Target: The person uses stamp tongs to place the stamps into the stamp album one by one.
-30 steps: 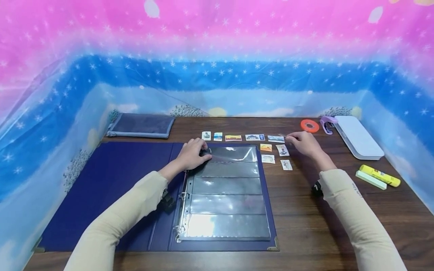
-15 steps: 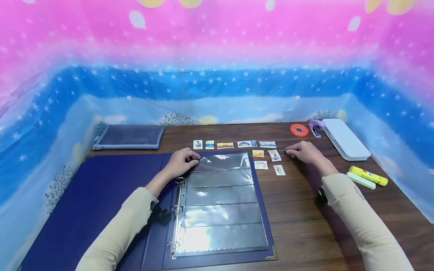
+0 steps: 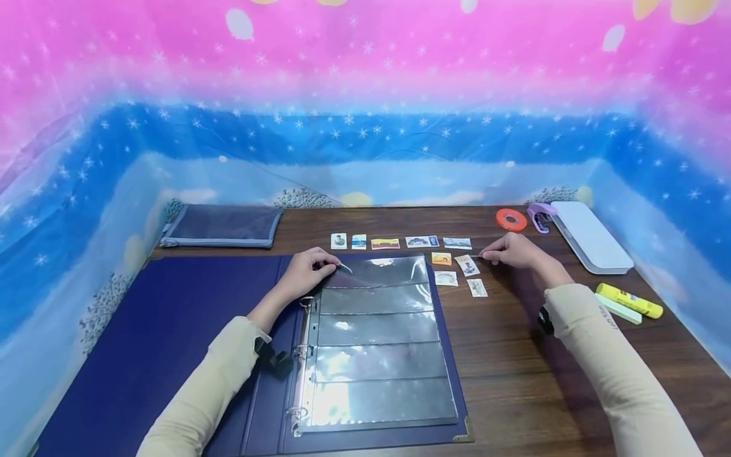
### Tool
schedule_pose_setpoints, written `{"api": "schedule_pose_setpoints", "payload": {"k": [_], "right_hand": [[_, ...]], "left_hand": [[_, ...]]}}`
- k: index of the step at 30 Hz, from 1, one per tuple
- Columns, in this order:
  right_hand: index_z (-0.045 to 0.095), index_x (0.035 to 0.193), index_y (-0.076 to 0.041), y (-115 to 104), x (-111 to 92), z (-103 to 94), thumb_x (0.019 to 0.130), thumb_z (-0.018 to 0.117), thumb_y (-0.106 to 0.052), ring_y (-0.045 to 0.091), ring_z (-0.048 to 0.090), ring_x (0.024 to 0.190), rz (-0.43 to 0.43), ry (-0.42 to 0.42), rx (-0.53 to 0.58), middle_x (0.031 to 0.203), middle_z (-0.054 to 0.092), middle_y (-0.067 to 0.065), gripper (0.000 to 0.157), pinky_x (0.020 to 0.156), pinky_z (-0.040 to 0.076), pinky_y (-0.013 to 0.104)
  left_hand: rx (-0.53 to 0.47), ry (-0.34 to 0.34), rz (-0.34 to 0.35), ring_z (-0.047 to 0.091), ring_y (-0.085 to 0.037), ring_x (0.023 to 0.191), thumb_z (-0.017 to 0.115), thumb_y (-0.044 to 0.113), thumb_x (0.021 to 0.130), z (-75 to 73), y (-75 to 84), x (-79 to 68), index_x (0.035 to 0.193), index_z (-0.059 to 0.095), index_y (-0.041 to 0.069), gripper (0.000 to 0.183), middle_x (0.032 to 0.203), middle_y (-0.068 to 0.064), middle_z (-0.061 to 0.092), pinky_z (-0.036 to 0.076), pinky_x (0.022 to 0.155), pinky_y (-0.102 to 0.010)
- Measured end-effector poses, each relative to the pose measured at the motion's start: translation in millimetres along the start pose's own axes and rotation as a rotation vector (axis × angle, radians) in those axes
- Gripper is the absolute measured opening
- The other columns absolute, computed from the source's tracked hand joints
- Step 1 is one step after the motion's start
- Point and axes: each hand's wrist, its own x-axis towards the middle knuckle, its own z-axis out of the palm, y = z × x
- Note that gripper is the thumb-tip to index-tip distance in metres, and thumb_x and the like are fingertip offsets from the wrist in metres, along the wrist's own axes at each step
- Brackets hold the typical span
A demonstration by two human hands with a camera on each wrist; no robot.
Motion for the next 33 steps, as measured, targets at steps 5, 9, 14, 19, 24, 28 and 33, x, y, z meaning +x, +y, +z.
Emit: {"api": "schedule_pose_setpoints", "payload": {"k": [5, 9, 14, 19, 24, 28, 33], "right_hand": [[0.07, 0.104, -0.002, -3, 1, -8.0, 0.091, 0.059, -0.023, 0.011, 0.052, 0.065, -0.001, -0.077, 0.014, 0.069, 0.065, 0.005, 0.027, 0.066, 0.04, 0.026], [0.07, 0.104, -0.001, -8, 4, -12.1, 0.091, 0.058, -0.021, 0.013, 0.051, 0.066, 0.021, -0.129, 0.049, 0.067, 0.063, 0.006, 0.027, 0.067, 0.04, 0.026], [0.07, 0.102, -0.001, -10, 8, -11.5, 0.091, 0.059, -0.021, 0.013, 0.049, 0.062, 0.045, -0.139, 0.069, 0.065, 0.062, 0.003, 0.026, 0.063, 0.039, 0.026], [0.071, 0.099, -0.001, -7, 5, -8.4, 0.09, 0.06, -0.023, 0.014, 0.05, 0.062, 0.056, -0.095, 0.071, 0.064, 0.061, 0.002, 0.026, 0.06, 0.039, 0.026], [0.071, 0.1, -0.001, -6, 0, -7.7, 0.09, 0.06, -0.025, 0.016, 0.054, 0.067, 0.071, -0.032, 0.07, 0.069, 0.064, 0.005, 0.029, 0.062, 0.04, 0.026], [0.07, 0.103, -0.001, -6, -3, -10.3, 0.091, 0.059, -0.026, 0.017, 0.058, 0.073, 0.084, 0.034, 0.096, 0.076, 0.068, 0.01, 0.03, 0.065, 0.042, 0.026], [0.069, 0.107, 0.0, -25, -5, -19.0, 0.091, 0.059, -0.027, 0.027, 0.067, 0.084, 0.015, 0.154, 0.148, 0.093, 0.072, 0.019, 0.033, 0.07, 0.048, 0.026]], "left_hand": [[-0.012, 0.013, 0.011, 0.055, -0.016, 0.079, 0.062, 0.012, 0.089, 2.4, -0.3, -0.6, 0.099, 0.071, 0.009, 0.014, 0.095, -0.008, 0.065, 0.042, 0.072, -0.027], [-0.016, 0.018, 0.008, 0.055, -0.016, 0.079, 0.062, 0.012, 0.089, 3.3, -0.8, -1.5, 0.099, 0.071, 0.009, 0.014, 0.096, -0.007, 0.065, 0.043, 0.071, -0.028], [-0.022, 0.02, 0.007, 0.055, -0.017, 0.079, 0.061, 0.011, 0.089, 2.5, -0.4, -2.2, 0.099, 0.07, 0.009, 0.014, 0.097, -0.008, 0.064, 0.043, 0.071, -0.029], [-0.022, 0.017, 0.009, 0.054, -0.017, 0.079, 0.061, 0.011, 0.089, 2.4, -0.1, -1.2, 0.1, 0.07, 0.009, 0.014, 0.096, -0.008, 0.064, 0.042, 0.072, -0.028], [-0.025, 0.014, 0.005, 0.054, -0.016, 0.078, 0.06, 0.012, 0.09, 1.9, -0.8, -0.5, 0.1, 0.07, 0.01, 0.014, 0.097, -0.007, 0.064, 0.042, 0.07, -0.028], [-0.033, 0.015, -0.002, 0.053, -0.016, 0.078, 0.059, 0.013, 0.091, 1.7, -0.8, -0.8, 0.1, 0.07, 0.01, 0.014, 0.098, -0.007, 0.064, 0.042, 0.07, -0.028], [0.008, 0.001, -0.002, 0.054, -0.017, 0.076, 0.06, 0.014, 0.09, 0.5, 4.2, 0.3, 0.098, 0.07, 0.009, 0.014, 0.094, -0.008, 0.063, 0.042, 0.069, -0.029]]}}
